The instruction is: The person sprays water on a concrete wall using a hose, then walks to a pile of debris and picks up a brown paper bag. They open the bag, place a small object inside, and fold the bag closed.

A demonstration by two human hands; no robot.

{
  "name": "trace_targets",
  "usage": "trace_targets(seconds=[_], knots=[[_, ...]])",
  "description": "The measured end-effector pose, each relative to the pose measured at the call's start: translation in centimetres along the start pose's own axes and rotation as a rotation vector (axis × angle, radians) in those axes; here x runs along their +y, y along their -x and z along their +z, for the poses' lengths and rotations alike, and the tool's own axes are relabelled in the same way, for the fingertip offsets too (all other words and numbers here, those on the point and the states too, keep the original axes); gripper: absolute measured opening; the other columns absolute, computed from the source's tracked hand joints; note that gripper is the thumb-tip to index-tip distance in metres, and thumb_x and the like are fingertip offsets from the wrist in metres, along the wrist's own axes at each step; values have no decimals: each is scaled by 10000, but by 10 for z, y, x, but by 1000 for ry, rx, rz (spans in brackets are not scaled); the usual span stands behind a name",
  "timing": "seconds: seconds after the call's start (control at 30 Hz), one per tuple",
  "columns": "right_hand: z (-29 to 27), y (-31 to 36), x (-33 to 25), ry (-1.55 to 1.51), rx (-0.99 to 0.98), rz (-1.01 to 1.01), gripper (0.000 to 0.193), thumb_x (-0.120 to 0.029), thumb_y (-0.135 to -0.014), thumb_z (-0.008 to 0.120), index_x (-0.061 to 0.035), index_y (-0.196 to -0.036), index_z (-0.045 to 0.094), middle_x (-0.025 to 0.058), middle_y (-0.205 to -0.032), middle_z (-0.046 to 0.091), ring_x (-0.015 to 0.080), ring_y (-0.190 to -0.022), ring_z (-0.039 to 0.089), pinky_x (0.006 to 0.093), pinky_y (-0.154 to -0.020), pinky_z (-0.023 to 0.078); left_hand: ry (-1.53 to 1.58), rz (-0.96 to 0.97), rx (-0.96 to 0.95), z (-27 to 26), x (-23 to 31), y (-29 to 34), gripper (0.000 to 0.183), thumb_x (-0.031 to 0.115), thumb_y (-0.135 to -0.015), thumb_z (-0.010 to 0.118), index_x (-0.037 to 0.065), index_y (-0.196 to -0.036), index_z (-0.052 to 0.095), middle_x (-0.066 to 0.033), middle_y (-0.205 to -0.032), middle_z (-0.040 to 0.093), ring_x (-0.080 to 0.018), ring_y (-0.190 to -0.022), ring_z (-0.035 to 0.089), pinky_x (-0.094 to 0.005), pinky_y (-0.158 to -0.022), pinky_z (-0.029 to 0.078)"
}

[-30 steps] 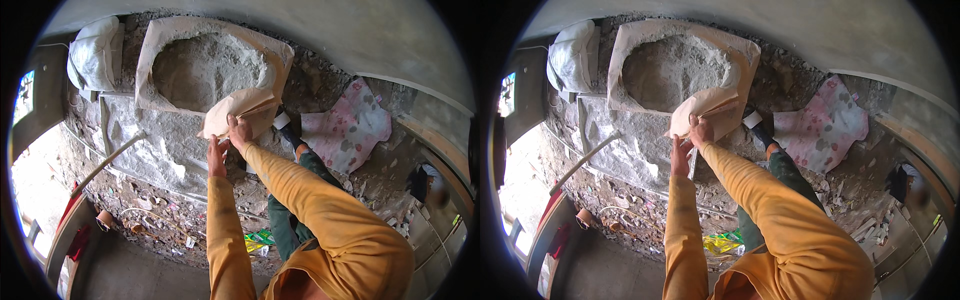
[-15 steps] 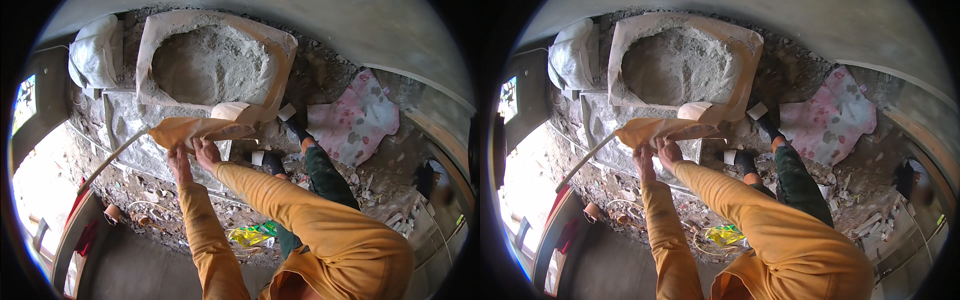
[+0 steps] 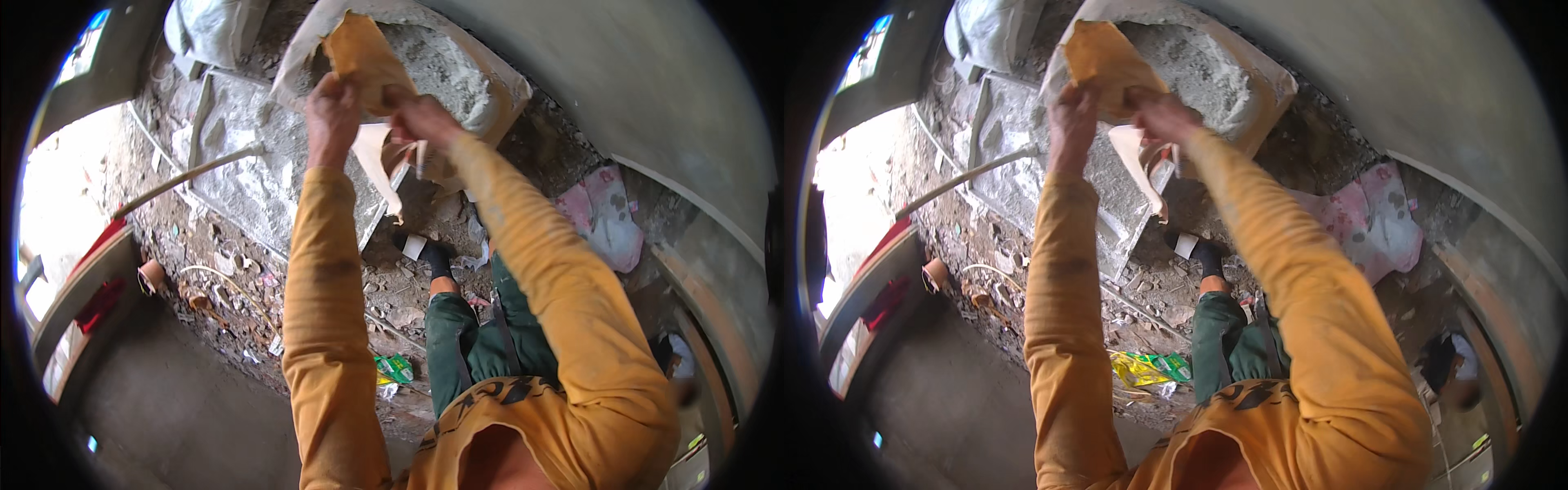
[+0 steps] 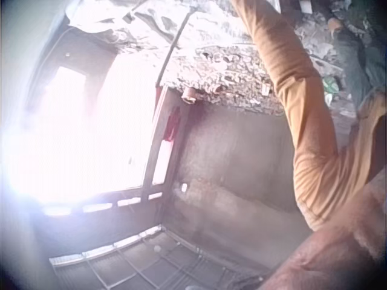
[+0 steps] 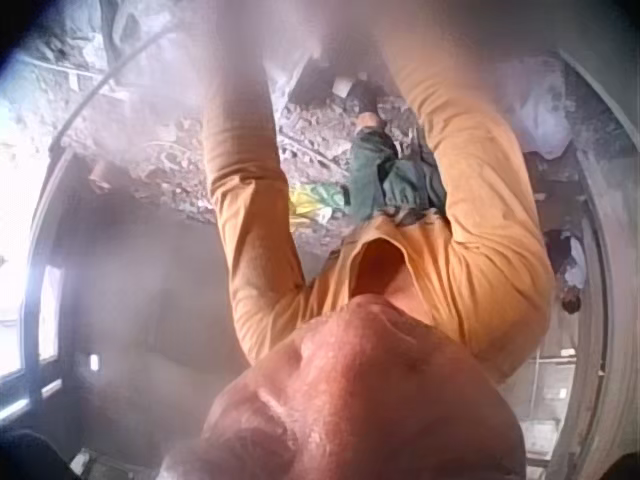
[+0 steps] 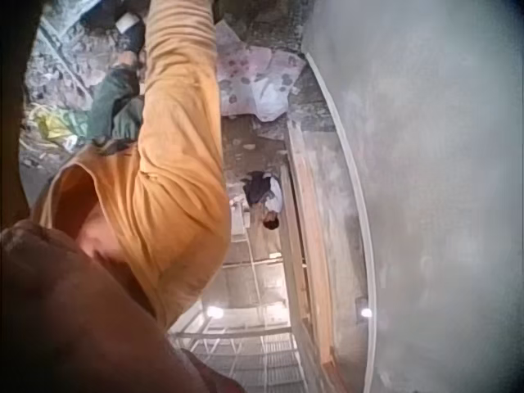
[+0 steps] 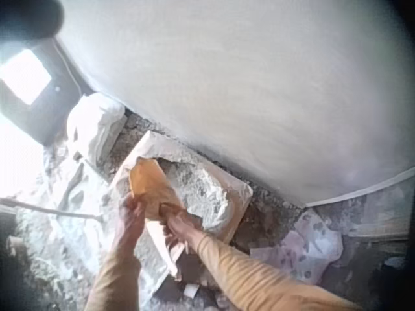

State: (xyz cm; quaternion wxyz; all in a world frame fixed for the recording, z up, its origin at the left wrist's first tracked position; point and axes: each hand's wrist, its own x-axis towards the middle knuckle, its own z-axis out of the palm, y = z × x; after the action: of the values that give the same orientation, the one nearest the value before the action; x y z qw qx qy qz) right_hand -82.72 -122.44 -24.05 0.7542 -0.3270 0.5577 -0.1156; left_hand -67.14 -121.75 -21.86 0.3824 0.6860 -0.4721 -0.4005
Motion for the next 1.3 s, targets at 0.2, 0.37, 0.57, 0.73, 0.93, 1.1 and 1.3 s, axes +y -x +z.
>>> trace_targets(seconds=[0.2,0.37,0.57,0.73,0.93,1.1,1.3], knots=[[-71,-31,107,688,306,-527,666,-469,-726,686,-48,-1210,505,145,-1095,580,247,-1040,560,362,-912,415,6,-187,240,-19,16,17,183,125,-881,560,9,-997,641,-35,-790,640,-78,-703,554,-228,-631,441],[-28,-46,119,1355,165,-414,772,-470,-708,667,-99,-1318,373,157,-1227,499,286,-1184,469,442,-1056,239,195,-34,205,-31,-12,24,205,168,-903,572,9,-1012,643,-1,-842,636,-57,-735,544,-220,-669,446],[-13,-76,117,1420,206,-397,239,-337,-843,502,-171,-884,669,24,-951,633,206,-956,591,410,-900,334,160,-29,222,-32,-4,27,216,175,-905,576,-3,-1009,638,11,-827,636,-51,-748,538,-218,-687,442],[-28,-92,137,1256,276,-385,231,-398,-801,540,-242,-919,662,-6,-939,633,179,-928,605,403,-805,374,9,-106,147,-42,14,20,179,154,-887,571,10,-959,650,-2,-788,637,-56,-703,531,-231,-642,439],[-16,-97,144,1251,409,-325,313,-440,-790,534,-226,-1001,619,35,-943,636,238,-900,619,465,-738,441,-67,-36,105,-60,10,30,276,234,-873,608,6,-1028,628,-106,-966,648,-151,-847,598,-271,-726,476],[-12,-103,146,924,535,-112,442,-437,-876,374,-92,-924,646,128,-976,642,352,-930,604,489,-782,457,-20,-84,255,-101,20,77,466,335,-902,560,-8,-1212,514,-243,-1172,557,-288,-1044,578,-358,-855,481],[-14,-129,152,1252,453,-142,302,-255,-792,478,-55,-934,654,175,-978,644,350,-939,608,436,-823,467,-259,-747,229,-151,-141,309,470,411,-937,457,0,-1124,587,-138,-908,632,-187,-853,572,-304,-721,458]])
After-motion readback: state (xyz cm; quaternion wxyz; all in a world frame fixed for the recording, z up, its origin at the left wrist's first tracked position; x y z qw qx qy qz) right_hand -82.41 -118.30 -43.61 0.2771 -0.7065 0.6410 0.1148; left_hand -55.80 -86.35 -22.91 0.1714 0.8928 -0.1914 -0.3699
